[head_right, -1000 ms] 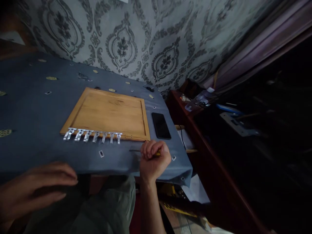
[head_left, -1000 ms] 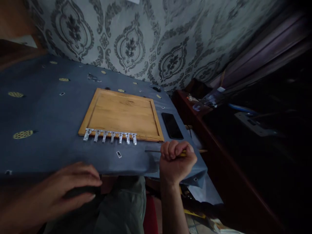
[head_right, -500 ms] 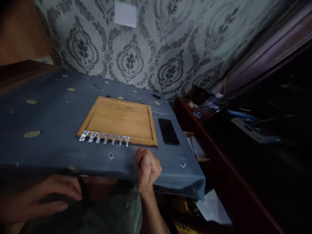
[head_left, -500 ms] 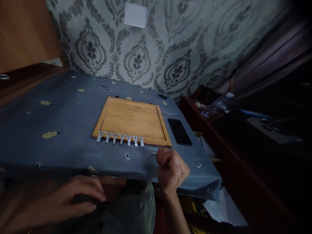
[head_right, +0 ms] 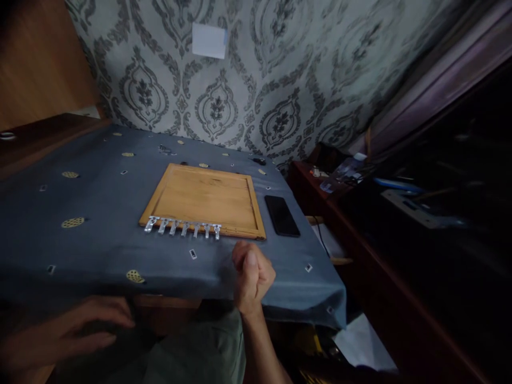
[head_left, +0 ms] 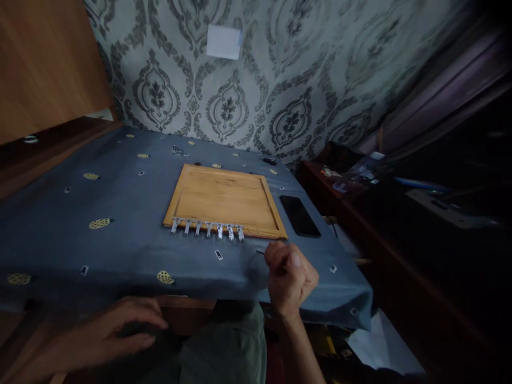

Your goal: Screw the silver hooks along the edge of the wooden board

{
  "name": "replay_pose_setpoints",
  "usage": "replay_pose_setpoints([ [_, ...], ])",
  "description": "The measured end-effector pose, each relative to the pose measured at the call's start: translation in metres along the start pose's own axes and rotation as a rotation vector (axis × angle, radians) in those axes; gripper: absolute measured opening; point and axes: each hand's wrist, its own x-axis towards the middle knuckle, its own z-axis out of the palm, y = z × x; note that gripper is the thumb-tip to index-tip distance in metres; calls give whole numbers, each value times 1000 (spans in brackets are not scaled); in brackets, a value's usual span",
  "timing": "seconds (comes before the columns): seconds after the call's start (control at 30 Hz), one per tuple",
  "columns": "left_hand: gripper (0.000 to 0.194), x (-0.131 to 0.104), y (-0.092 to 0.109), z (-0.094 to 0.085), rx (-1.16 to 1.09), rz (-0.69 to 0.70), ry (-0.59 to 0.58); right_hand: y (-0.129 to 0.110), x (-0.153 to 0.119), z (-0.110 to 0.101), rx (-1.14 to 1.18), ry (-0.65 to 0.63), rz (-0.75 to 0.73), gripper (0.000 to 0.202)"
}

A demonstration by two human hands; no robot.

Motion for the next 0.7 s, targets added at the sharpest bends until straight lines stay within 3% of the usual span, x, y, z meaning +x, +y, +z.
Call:
replay_pose_setpoints([
  [0.13,40,5,34,-13,-54,55,-102,0,-1,-3,-6,-3,-9,52],
  [0.4,37,-2,111,-42,-8,279,-5,-3,4,1,45,30,0,52],
  [0.53,44,10,119,-51,30,357,52,-8,14,1,76,74,22,47],
  [0.7,44,40,105,-80,162,307,164,-7,26,-3,128,101,82,40],
])
